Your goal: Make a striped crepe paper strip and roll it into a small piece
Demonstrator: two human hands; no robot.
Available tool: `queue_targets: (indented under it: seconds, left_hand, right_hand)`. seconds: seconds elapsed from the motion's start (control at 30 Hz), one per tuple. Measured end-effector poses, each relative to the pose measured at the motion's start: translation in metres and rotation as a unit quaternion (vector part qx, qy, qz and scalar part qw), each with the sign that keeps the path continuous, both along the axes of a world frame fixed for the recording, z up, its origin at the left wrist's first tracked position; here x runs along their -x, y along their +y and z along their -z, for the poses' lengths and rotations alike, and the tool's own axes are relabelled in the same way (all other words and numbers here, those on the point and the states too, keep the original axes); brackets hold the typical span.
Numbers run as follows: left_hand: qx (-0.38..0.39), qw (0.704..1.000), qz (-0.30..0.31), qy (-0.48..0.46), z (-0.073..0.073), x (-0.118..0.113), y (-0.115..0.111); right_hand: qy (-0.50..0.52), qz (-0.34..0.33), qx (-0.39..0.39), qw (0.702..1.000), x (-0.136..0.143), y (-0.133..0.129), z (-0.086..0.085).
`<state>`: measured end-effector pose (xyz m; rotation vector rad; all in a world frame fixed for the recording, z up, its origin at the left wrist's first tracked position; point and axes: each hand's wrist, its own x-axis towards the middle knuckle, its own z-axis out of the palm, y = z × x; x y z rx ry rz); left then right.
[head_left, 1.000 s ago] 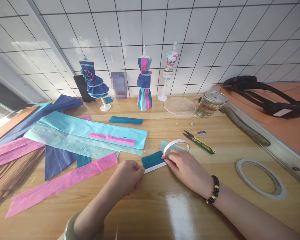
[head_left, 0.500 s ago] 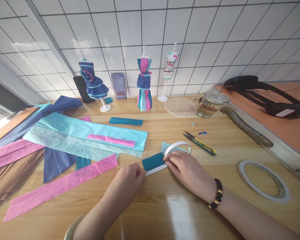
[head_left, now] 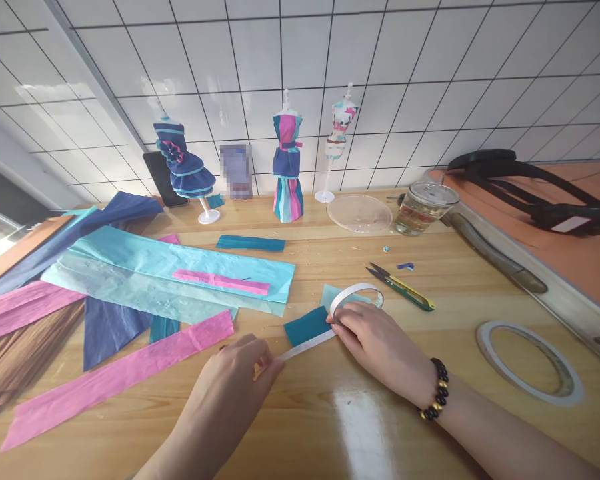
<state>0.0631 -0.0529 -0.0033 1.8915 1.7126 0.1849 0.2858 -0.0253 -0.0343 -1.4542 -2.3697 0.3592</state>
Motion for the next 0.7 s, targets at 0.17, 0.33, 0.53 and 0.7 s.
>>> queue_targets:
  seconds: [0.17,0.33,0.53,0.7]
  left_hand:
    - [0.014,0.999,0.020,-0.034,-0.001,-0.003,0.002]
    - [0.068,0.996,-0.031,-0.056,0.001,-0.013,0.005]
    - [0.059,0.997,-0.029,0.028,0.002,-0.022,0.008]
    - [-0.031,0.997,0.054,0.034,0.007,-0.019,0.007]
  right_hand:
    - [0.001,0.001,0.010,1.000,0.000,0.000,-0.001]
    - [0.004,0.001,0.022,1.000,0.000,0.000,-0.003]
    - [0.008,0.001,0.012,1.000,-0.001,0.001,-0.002]
    - [0.012,-0.002,0.010,1.000,-0.002,0.001,-0.002]
